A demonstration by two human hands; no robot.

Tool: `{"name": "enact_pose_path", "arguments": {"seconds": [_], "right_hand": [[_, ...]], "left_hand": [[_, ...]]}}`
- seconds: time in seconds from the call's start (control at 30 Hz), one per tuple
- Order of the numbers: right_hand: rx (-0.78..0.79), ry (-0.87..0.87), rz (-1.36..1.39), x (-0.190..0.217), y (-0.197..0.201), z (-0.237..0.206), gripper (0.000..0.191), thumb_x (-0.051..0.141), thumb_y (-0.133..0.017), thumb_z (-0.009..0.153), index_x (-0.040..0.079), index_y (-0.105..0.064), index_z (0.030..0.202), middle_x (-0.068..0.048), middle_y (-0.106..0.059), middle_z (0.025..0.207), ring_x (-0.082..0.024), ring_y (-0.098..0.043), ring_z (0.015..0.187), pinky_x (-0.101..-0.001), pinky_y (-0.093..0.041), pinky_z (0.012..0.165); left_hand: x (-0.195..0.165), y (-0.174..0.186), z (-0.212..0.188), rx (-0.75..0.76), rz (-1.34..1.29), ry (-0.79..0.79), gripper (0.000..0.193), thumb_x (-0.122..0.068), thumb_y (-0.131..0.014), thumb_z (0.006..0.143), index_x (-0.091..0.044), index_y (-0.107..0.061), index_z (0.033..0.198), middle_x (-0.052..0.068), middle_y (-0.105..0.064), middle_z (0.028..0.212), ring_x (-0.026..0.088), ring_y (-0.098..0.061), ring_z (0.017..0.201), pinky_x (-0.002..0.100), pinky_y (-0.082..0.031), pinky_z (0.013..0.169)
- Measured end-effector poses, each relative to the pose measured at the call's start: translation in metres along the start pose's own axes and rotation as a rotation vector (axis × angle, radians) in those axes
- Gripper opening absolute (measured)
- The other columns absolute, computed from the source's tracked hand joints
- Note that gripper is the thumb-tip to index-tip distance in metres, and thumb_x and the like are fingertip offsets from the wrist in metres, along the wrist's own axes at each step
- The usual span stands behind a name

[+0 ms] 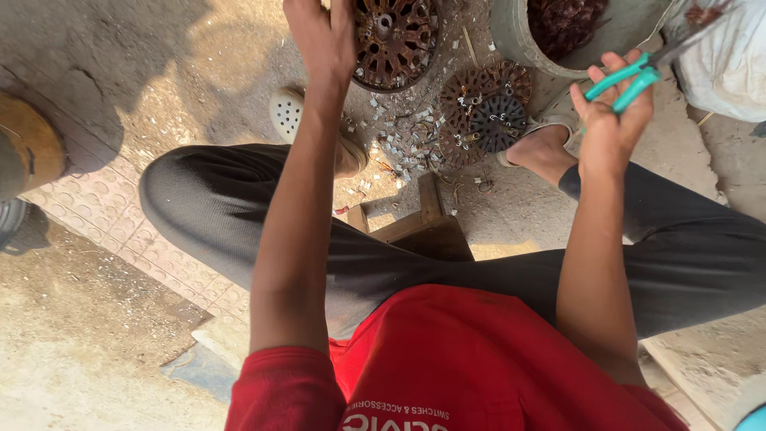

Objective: The person sits on the ground and uses pliers to pull small metal pieces from a circular metal object. The removed pieces fall onto the ground. The person continues this process for the duration of the clip.

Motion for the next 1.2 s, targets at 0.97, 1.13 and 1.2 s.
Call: {"name": "enact_pose_path", "arguments": {"seconds": [0.97,1.13,1.2], "right_hand": [[0.275,0.637,-0.781,-0.058,-0.046,-0.058,0.028,0.005,-0.077,0.085,-0.003,-0.059,0.105,-0.009,-0.064,0.08,-0.018,-0.063,0.063,-0.0336,-0.056,0.054],[0.221,0.641,-0.703,-0.06,-0.023,-0.111,0.017,0.001,-0.075,0.087,0.001,-0.06,0.096,-0.01,-0.062,0.073,-0.02,-0.063,0.058,-0.0346,-0.052,0.054],[0.255,0.524,-0.764,-0.073,-0.014,-0.135,0.022,0.007,-0.076,0.077,0.004,-0.061,0.092,-0.01,-0.067,0.077,-0.02,-0.067,0.063,-0.0336,-0.055,0.058]], "left_hand": [[-0.075,-0.005,-0.148,0.067,-2.29,0.639,0.032,-0.024,-0.054,0.098,-0.024,-0.036,0.072,-0.008,-0.039,0.064,0.006,-0.038,0.051,0.027,-0.046,0.056],[-0.078,-0.001,-0.151,-0.161,-2.163,0.652,0.034,-0.019,-0.049,0.097,-0.019,-0.036,0.066,-0.001,-0.034,0.062,0.012,-0.03,0.05,0.028,-0.032,0.047],[-0.083,-0.005,-0.157,-0.225,-1.975,0.643,0.036,-0.02,-0.049,0.095,-0.019,-0.034,0.063,-0.001,-0.03,0.059,0.013,-0.026,0.051,0.03,-0.028,0.047]]}}
Point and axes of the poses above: each hand's wrist, its own z-axis towards the middle knuckle, its own y-axis out of the back of the hand, x = y × z, the point moved 3 cm from there along z, towards the middle knuckle
